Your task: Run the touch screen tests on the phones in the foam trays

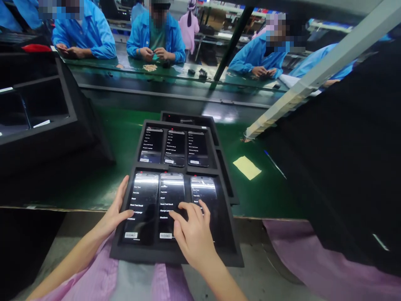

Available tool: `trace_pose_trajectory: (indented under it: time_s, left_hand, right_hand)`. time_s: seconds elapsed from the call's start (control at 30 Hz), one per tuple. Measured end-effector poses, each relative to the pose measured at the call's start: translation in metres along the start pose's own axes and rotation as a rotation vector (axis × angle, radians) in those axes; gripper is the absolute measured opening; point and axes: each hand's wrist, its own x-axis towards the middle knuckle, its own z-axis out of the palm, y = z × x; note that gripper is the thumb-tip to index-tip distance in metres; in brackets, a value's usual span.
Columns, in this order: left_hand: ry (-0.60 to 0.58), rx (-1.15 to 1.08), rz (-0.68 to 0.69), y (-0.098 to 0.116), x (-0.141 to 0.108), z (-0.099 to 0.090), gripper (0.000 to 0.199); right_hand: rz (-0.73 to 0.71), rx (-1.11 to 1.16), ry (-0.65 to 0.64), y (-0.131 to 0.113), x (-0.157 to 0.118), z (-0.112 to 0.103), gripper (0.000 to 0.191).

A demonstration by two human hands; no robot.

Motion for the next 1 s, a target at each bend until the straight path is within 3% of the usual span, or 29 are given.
trace_pose_trajectory:
  time_s: [0.23, 0.53, 0.77, 1.0]
  left_hand:
    - [-0.021, 0.136, 0.032, 0.001, -0.001, -0.001, 0.089]
    - [-0.010, 0.102, 0.008, 0.013, -0.001, 0.004, 0.086]
    - [0.014, 0.132, -0.027, 0.010, -0.001, 0.001, 0.081]
    - [0.067, 0.108, -0.007, -0.006, 0.002, 0.000, 0.080]
  right_hand:
    - [0.006, -0.049, -0.010, 0.002, -0.003, 0.004, 0.035]
    - [0.022, -0.112, -0.042, -0.002, -0.002, 0.003, 0.034]
    - [0.206, -0.171, 0.150, 0.028, -0.019, -0.016, 0.035]
    - [0.299, -0.229, 0.096, 0.040, -0.030, -0.018, 0.035]
